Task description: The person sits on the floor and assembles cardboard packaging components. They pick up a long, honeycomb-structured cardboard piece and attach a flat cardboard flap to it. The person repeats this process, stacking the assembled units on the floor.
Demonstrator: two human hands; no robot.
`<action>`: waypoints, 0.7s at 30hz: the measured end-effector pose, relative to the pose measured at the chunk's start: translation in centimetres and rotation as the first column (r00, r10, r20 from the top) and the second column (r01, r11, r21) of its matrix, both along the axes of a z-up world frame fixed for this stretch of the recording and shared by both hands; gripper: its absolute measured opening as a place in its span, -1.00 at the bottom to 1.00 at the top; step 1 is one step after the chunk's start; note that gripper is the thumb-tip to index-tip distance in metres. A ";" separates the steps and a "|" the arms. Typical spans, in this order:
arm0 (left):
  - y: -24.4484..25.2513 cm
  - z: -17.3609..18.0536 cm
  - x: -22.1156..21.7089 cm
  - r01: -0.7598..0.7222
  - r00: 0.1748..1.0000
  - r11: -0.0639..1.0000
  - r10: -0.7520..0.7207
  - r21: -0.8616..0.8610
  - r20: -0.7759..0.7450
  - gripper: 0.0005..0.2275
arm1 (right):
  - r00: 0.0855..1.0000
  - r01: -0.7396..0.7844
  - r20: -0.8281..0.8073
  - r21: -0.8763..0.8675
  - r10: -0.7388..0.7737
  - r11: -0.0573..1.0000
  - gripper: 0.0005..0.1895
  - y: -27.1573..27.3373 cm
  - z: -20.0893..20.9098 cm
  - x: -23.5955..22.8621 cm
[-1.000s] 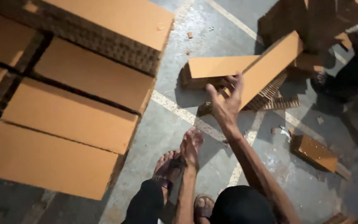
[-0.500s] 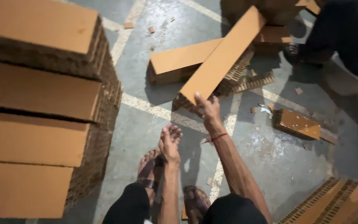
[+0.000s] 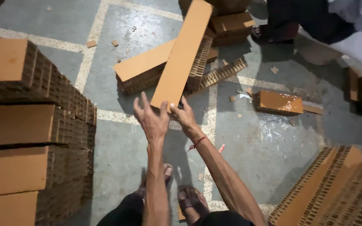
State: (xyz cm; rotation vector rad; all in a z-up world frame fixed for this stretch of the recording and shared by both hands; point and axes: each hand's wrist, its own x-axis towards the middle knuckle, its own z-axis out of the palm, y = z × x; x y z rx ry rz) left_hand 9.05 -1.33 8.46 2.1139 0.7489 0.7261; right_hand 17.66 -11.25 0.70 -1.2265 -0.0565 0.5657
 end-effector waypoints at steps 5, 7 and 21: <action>-0.2 2.1 4.5 0.266 0.798 0.957 -0.154 0.112 -0.582 0.12 | 0.997 -0.042 0.052 -0.190 0.053 0.981 -0.30 -7.0 -1.0 -4.1; -0.8 1.6 5.3 0.233 0.800 0.970 -0.156 0.062 -0.579 0.23 | 0.989 -0.072 0.104 -0.302 0.108 0.951 -0.35 -11.2 -0.6 -6.1; -3.9 1.9 6.1 0.108 0.933 0.990 -0.070 0.090 -0.353 -0.01 | 0.991 0.108 -0.036 -0.316 -0.126 0.943 -0.46 -28.5 -2.4 -12.9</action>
